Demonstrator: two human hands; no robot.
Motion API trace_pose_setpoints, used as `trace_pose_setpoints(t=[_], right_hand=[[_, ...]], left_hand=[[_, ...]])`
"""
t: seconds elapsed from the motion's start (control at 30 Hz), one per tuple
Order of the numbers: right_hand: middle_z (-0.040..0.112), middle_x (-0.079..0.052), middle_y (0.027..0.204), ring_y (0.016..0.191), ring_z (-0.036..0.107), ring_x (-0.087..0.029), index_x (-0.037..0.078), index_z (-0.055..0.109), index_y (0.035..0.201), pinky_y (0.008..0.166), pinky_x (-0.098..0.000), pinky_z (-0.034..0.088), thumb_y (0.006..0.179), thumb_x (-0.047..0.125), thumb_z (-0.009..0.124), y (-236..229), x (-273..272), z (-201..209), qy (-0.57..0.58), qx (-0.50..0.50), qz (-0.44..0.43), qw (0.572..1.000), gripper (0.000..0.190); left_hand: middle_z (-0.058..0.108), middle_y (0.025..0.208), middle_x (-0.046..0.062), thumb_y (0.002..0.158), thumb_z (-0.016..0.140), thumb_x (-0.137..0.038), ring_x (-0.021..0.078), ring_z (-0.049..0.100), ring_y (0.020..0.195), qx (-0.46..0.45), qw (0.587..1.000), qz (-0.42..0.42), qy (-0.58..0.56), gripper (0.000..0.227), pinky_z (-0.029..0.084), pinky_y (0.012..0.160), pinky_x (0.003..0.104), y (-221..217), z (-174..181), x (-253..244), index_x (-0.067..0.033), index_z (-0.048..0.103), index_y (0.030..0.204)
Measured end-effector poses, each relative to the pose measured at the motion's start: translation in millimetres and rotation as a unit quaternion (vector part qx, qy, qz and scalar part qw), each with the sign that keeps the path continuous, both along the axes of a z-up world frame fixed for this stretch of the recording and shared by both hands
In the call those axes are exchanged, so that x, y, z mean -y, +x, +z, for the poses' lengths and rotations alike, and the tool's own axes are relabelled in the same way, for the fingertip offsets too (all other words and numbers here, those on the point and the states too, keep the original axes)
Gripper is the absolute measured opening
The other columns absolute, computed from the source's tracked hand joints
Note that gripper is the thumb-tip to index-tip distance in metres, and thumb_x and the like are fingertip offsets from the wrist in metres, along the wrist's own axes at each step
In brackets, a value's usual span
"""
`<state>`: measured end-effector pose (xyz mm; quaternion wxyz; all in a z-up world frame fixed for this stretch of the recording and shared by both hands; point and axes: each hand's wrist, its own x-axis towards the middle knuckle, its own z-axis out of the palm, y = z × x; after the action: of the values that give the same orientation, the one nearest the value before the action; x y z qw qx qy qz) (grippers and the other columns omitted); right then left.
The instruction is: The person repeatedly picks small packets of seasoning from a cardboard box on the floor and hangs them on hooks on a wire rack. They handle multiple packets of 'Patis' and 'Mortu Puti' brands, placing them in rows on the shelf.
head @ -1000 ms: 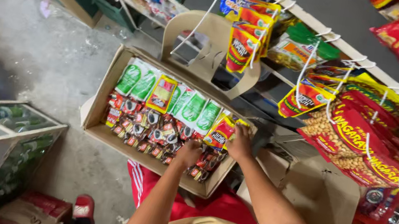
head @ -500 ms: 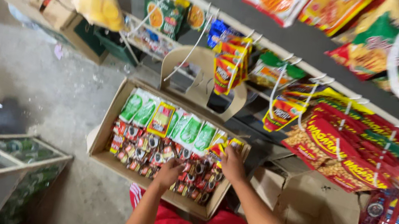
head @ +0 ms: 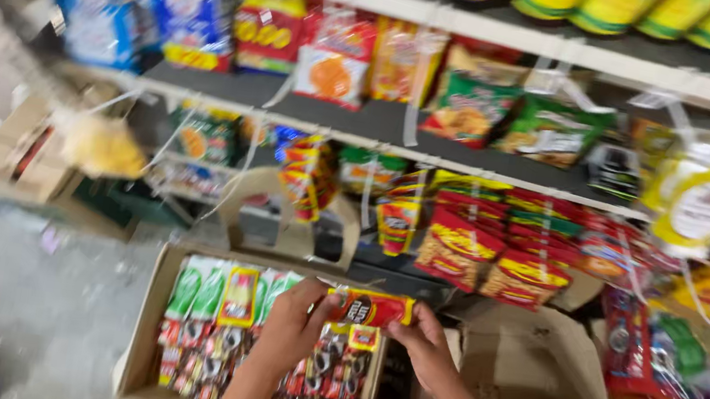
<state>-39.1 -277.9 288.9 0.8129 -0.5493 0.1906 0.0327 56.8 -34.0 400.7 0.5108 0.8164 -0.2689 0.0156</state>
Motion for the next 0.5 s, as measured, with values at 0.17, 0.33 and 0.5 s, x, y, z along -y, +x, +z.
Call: trace_pose_setpoints(t=[0.17, 0.33, 0.5], right_hand=[[0.062, -0.004, 0.112, 0.109, 0.061, -0.016, 0.007, 0.048, 0.129, 0.097, -0.0364, 0.049, 0.081, 0.005, 0.081, -4.9, 18.9, 65.5, -0.176, 0.156, -0.064, 0.970, 0.058], [0.054, -0.007, 0.133, 0.124, 0.053, -0.016, 0.003, 0.049, 0.137, 0.103, -0.0323, 0.046, 0.095, 0.010, 0.068, -33.9, 35.9, 126.6, -0.251, 0.290, -0.060, 0.922, 0.047], [0.062, -0.001, 0.091, 0.081, 0.055, -0.007, 0.004, 0.063, 0.110, 0.069, -0.0235, 0.048, 0.100, 0.013, 0.073, -40.4, 68.1, 151.5, -0.281, 0.193, -0.187, 0.922, 0.017]], left_hand=[[0.073, 0.085, 0.006, 0.086, 0.075, -0.018, 0.0282, 0.068, 0.076, 0.222, 0.963, -0.144, 0.050, 0.011, 0.053, 0.062, 0.038, 0.6, 105.6, 61.6, -0.0076, 0.071, 0.088], [0.070, 0.081, 0.004, 0.081, 0.077, -0.017, 0.0265, 0.069, 0.078, 0.297, 0.918, -0.247, 0.086, 0.011, 0.055, 0.067, 0.040, 0.3, 156.1, 112.3, -0.0097, 0.069, 0.081], [0.072, 0.082, 0.006, 0.083, 0.078, -0.017, 0.0280, 0.070, 0.077, 0.248, 0.930, -0.269, -0.020, 0.013, 0.055, 0.066, 0.039, -5.6, 192.4, 155.0, -0.0078, 0.070, 0.085]])
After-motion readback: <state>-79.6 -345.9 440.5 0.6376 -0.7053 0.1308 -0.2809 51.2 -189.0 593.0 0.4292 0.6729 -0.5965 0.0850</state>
